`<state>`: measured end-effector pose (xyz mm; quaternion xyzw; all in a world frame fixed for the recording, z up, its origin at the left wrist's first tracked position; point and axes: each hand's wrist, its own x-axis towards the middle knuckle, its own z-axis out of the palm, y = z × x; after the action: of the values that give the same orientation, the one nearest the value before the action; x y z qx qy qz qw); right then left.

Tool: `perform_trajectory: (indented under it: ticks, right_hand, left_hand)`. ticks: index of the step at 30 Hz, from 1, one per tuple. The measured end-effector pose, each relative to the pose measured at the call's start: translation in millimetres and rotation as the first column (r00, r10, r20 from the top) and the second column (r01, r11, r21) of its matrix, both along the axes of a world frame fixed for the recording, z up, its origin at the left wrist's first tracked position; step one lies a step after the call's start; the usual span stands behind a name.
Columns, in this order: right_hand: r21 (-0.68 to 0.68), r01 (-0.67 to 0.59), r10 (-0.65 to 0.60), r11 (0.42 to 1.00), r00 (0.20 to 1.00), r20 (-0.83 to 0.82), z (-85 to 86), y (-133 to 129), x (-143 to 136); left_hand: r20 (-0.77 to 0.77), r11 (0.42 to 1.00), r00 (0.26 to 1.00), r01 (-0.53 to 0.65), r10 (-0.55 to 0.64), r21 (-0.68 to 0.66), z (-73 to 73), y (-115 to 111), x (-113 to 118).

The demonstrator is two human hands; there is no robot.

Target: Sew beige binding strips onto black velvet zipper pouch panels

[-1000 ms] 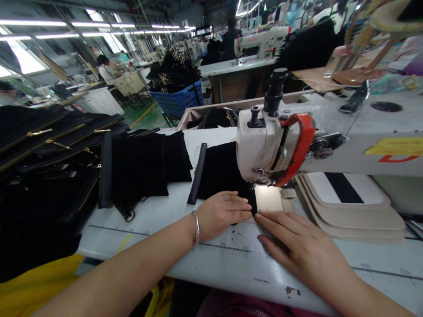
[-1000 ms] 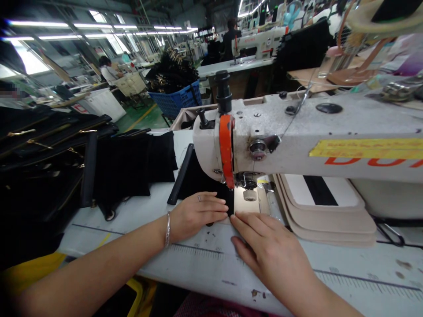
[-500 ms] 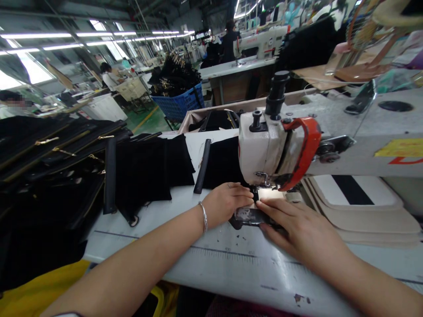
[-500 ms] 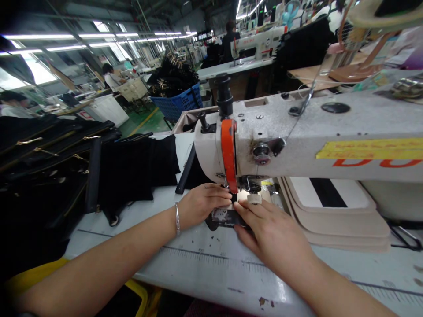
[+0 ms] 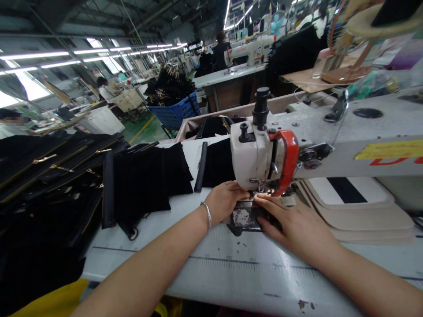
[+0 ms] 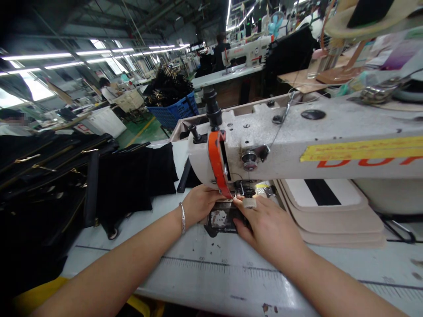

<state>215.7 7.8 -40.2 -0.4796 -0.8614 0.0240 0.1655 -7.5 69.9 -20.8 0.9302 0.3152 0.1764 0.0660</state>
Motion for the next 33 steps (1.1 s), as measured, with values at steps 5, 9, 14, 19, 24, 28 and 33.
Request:
perform_trajectory:
  ticks: [5,9,14,19,24,28,33]
  right_hand:
    - [0.001,0.011,-0.011,1.0,1.0,-0.001,1.3,-0.1,-1.1]
    - [0.029,0.012,-0.011,1.0,1.0,-0.022,2.4,-1.4,-1.6]
    - [0.035,0.018,-0.016,0.999,0.999,-0.034,3.8,-1.2,-3.5]
    - [0.029,0.024,-0.023,0.999,0.999,-0.04,3.1,-0.2,-5.0]
    - [0.041,0.01,-0.008,0.999,0.999,-0.049,5.2,-3.2,-3.9]
    - [0.062,-0.017,0.02,0.998,0.998,-0.053,4.2,-6.4,-2.5]
    - [0.095,-0.034,0.039,0.995,0.997,-0.061,-2.3,-4.9,-2.6]
  left_hand:
    - [-0.002,1.0,1.0,-0.011,0.011,0.008,-4.0,-0.2,-0.4]
    - [0.011,1.0,1.0,-0.024,0.024,0.013,-8.5,0.3,-1.0]
    - [0.03,0.998,0.998,-0.056,0.055,0.019,-7.3,-0.6,0.1]
    - [0.014,0.994,0.994,-0.111,0.112,-0.009,-4.8,-1.2,2.6]
    - [0.052,0.994,0.993,-0.105,0.106,-0.028,-7.3,-3.0,2.5]
    - [0.15,0.981,0.986,-0.039,0.068,-0.189,-2.6,-3.5,-5.9]
    - [0.265,0.851,0.853,-0.32,0.45,-0.416,14.6,25.9,-29.6]
